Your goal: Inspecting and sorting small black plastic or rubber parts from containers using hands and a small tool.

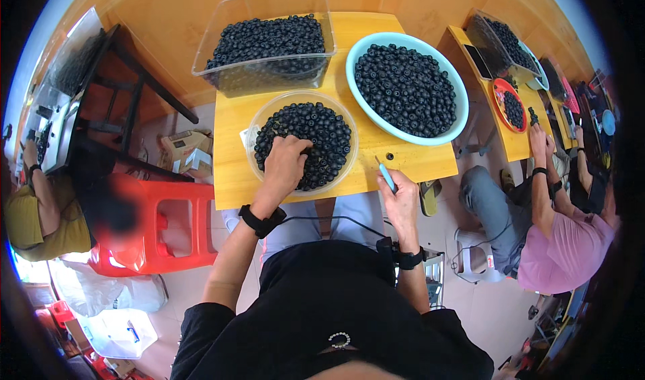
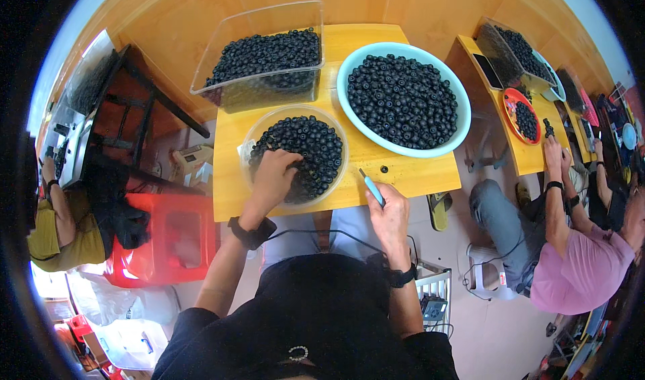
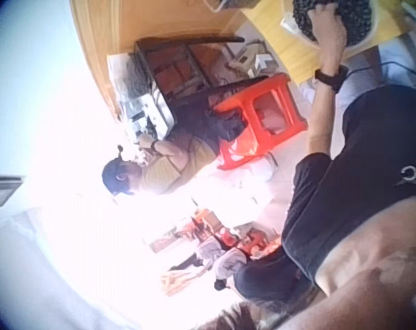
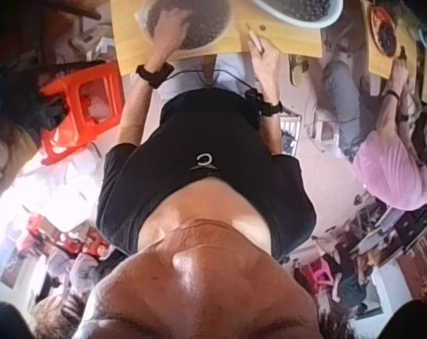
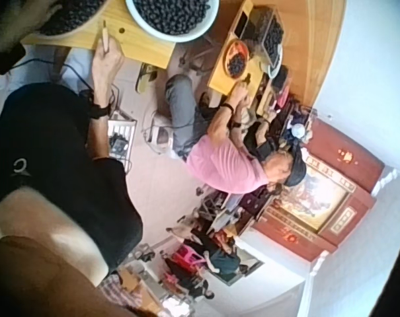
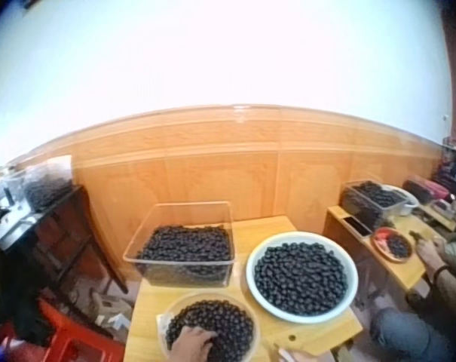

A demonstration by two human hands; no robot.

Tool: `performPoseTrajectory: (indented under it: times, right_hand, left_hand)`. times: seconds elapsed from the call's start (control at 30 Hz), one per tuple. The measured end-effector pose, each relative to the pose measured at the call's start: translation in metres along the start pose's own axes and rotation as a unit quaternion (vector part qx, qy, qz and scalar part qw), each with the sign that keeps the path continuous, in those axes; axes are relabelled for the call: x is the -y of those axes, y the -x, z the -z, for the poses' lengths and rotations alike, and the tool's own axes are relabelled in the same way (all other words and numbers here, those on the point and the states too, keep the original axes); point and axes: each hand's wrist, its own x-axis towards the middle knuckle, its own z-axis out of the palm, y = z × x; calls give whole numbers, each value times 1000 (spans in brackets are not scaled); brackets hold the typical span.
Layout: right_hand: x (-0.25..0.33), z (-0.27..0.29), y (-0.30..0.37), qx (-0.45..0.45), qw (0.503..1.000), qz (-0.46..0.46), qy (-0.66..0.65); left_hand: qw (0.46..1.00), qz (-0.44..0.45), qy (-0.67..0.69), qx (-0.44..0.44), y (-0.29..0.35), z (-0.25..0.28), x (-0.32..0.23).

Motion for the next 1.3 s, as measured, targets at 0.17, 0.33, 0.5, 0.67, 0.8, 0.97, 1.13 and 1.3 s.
performPoseTrajectory:
  times: [0.17, 0.33, 0.5, 0.67, 0.8, 0.97, 1.13, 1.3]
  right_hand:
    - [-3, 2, 2, -3, 1000, 4, -7]
    - [-1, 4, 6, -6, 1000, -6, 7]
    - [0, 1, 6, 1, 1000, 2, 4]
    - [6, 2, 6, 20, 999, -18, 23]
    - [0, -1, 5, 9, 1000, -7, 6]
    - [14, 4, 7, 27, 999, -1, -24]
    - [19, 12, 12, 30, 994, -29, -106]
    - [38, 20, 10, 36, 994, 24, -103]
  left_hand:
    - [994, 21, 91, -55, 0, -2, 3]
    - [987, 77, 130, -53, 0, 1, 5]
    - [973, 37, 211, -79, -2, 5, 5]
    - [911, 115, 397, -5, -5, 17, -13]
    - [807, 149, 571, 30, -2, 19, -30]
    - [672, 173, 717, 69, 6, 15, -39]
    - [551, 159, 809, 129, 7, -7, -45]
    - [537, 175, 807, 172, 0, -8, -58]
